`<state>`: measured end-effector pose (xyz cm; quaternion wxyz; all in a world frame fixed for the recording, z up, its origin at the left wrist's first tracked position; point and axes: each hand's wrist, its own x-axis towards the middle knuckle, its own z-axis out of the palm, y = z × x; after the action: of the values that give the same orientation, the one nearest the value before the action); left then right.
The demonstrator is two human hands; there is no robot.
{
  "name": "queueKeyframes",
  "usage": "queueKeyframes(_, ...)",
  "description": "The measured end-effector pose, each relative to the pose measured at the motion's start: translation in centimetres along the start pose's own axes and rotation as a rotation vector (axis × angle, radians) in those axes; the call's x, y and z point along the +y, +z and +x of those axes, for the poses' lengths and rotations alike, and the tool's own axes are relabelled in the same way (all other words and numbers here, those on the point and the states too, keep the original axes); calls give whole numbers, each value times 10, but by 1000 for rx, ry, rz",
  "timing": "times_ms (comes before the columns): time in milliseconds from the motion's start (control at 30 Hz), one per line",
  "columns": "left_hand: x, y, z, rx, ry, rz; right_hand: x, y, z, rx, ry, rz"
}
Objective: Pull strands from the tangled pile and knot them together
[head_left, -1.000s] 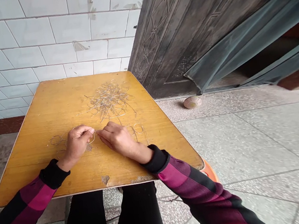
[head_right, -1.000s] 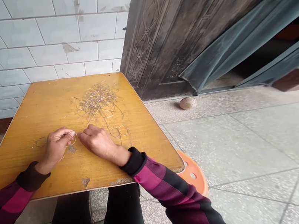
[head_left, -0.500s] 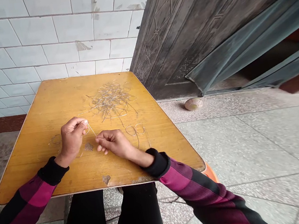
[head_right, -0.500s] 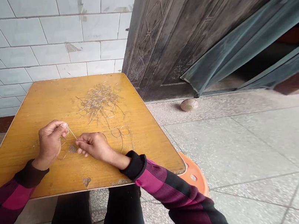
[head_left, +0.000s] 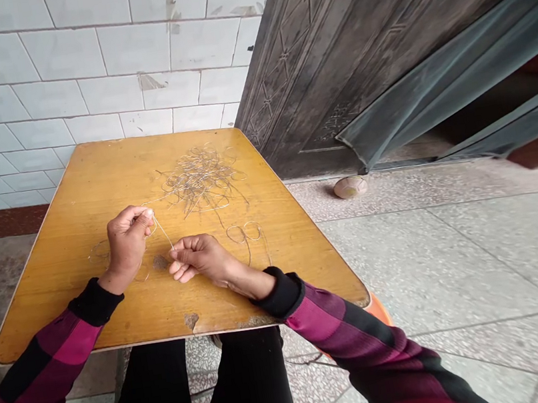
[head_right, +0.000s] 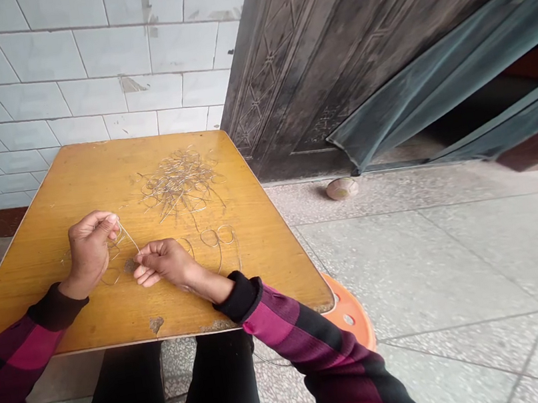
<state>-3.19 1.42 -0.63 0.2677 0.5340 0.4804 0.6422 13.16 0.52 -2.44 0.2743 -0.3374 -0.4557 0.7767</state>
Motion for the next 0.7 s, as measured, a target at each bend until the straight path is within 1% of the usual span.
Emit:
queueKeyframes(267, -4, 1, -2, -20, 54, 75, 1, 5, -3, -28, 77, 14)
queueKeyframes(400, -6, 3, 0, -25, 0, 34, 3, 4, -4, -22, 41, -29)
queueKeyframes(567, -7, 7, 3, -10, -77, -35, 10, 5, -3, 20, -19, -165)
queueKeyframes(633, -7, 7, 5, 4, -84, -33, 13, 6, -3, 11, -4, -200)
queueKeyframes(700, -6, 5, 7, 25, -76, -22, 13, 4, -4, -25, 46, -218)
